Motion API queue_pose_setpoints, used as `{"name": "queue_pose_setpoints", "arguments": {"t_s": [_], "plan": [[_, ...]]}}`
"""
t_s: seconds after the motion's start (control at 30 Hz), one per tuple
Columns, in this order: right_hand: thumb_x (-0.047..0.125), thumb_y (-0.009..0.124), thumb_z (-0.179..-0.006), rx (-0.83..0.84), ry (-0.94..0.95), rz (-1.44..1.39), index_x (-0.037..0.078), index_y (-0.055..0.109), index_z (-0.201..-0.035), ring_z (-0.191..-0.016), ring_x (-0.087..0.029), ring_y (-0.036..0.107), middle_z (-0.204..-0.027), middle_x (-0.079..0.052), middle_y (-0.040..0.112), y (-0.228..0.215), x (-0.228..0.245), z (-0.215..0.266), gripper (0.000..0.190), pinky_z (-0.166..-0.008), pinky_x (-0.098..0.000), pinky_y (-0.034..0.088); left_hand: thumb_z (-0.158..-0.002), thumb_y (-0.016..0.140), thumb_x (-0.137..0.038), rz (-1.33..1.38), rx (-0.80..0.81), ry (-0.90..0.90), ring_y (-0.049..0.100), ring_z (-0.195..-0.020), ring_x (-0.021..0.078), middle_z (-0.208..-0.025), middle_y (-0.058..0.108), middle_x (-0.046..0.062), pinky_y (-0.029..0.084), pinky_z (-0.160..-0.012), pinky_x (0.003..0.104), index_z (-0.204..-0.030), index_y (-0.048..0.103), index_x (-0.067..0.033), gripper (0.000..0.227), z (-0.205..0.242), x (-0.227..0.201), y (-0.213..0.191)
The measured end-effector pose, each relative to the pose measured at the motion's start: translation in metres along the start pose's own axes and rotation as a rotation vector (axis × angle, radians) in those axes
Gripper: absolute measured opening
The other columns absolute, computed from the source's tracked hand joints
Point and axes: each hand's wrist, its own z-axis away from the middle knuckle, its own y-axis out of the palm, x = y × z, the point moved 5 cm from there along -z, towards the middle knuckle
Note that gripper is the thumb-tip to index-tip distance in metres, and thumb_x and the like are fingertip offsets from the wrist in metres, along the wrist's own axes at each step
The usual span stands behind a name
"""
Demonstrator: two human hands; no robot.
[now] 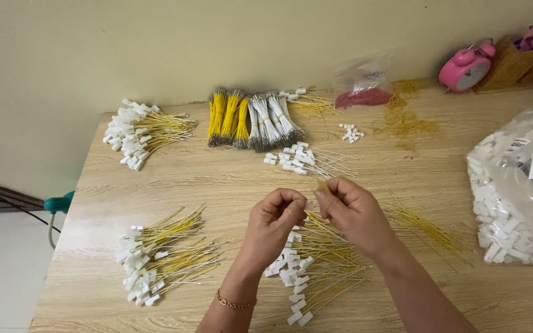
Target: Inserting electrical wires into white plastic connectors at a workbench.
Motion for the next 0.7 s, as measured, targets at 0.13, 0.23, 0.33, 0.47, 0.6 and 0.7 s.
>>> {"name": "queue_pose_setpoints", "arguments": {"t_s": [0.13,0.23,0.33,0.47,0.6,0.7], "plan": [[0.023,0.065,-0.098,0.0,0.029,0.0,0.004,0.069,-0.099,-0.056,-0.005,0.046,-0.07,0.003,0.059,-0.001,0.003,0.001,0.019,-0.049,-0.0226,0.038,-0.101,0.063,-0.014,-0.001,-0.011,-0.007,0.065,-0.078,0.0082,-0.084,0.068,0.001,0.059,-0.071,0.025,-0.099,0.069,-0.0012,0.014,-0.002,0.001,0.0],[0.021,0.071,-0.094,0.001,-0.012,0.181,0.004,0.073,-0.097,-0.057,-0.004,0.047,-0.069,0.003,0.059,-0.002,-0.001,0.0,0.017,-0.049,-0.0223,0.04,-0.101,0.064,-0.015,-0.011,-0.015,-0.017,0.065,-0.078,0.0087,-0.084,0.069,0.002,0.059,-0.071,0.026,-0.1,0.069,-0.0012,0.015,-0.003,0.003,-0.001],[0.018,0.073,-0.091,-0.018,-0.018,0.2,0.005,0.074,-0.1,-0.059,-0.003,0.049,-0.07,0.004,0.061,-0.005,0.003,0.002,0.016,-0.05,-0.0218,0.041,-0.102,0.064,-0.015,0.05,-0.018,-0.037,0.066,-0.078,0.0098,-0.085,0.069,0.002,0.06,-0.072,0.027,-0.101,0.07,-0.001,0.015,-0.005,0.009,-0.006],[0.016,0.073,-0.09,-0.051,-0.007,0.226,0.004,0.075,-0.102,-0.058,-0.005,0.05,-0.07,0.002,0.063,-0.01,0.013,0.004,0.017,-0.049,-0.0237,0.04,-0.101,0.064,-0.015,0.221,-0.022,-0.062,0.067,-0.079,0.0116,-0.087,0.07,0.004,0.06,-0.074,0.029,-0.105,0.07,-0.0016,0.015,-0.008,0.016,-0.015],[0.015,0.075,-0.088,-0.07,-0.088,0.331,0.004,0.075,-0.096,-0.061,-0.005,0.055,-0.073,0.001,0.066,-0.011,0.019,0.006,0.014,-0.052,-0.0241,0.046,-0.101,0.063,-0.015,0.299,-0.01,-0.089,0.068,-0.081,0.0125,-0.088,0.07,0.004,0.06,-0.075,0.03,-0.107,0.07,-0.0017,0.016,-0.01,0.019,-0.016],[0.015,0.076,-0.087,-0.074,-0.157,0.369,0.003,0.074,-0.093,-0.064,-0.007,0.059,-0.077,0.0,0.067,-0.008,0.028,0.008,0.013,-0.055,-0.0251,0.049,-0.102,0.064,-0.013,0.288,0.016,-0.081,0.068,-0.082,0.0129,-0.09,0.071,0.004,0.06,-0.076,0.031,-0.107,0.07,-0.0004,0.015,-0.008,0.017,-0.014]]}}
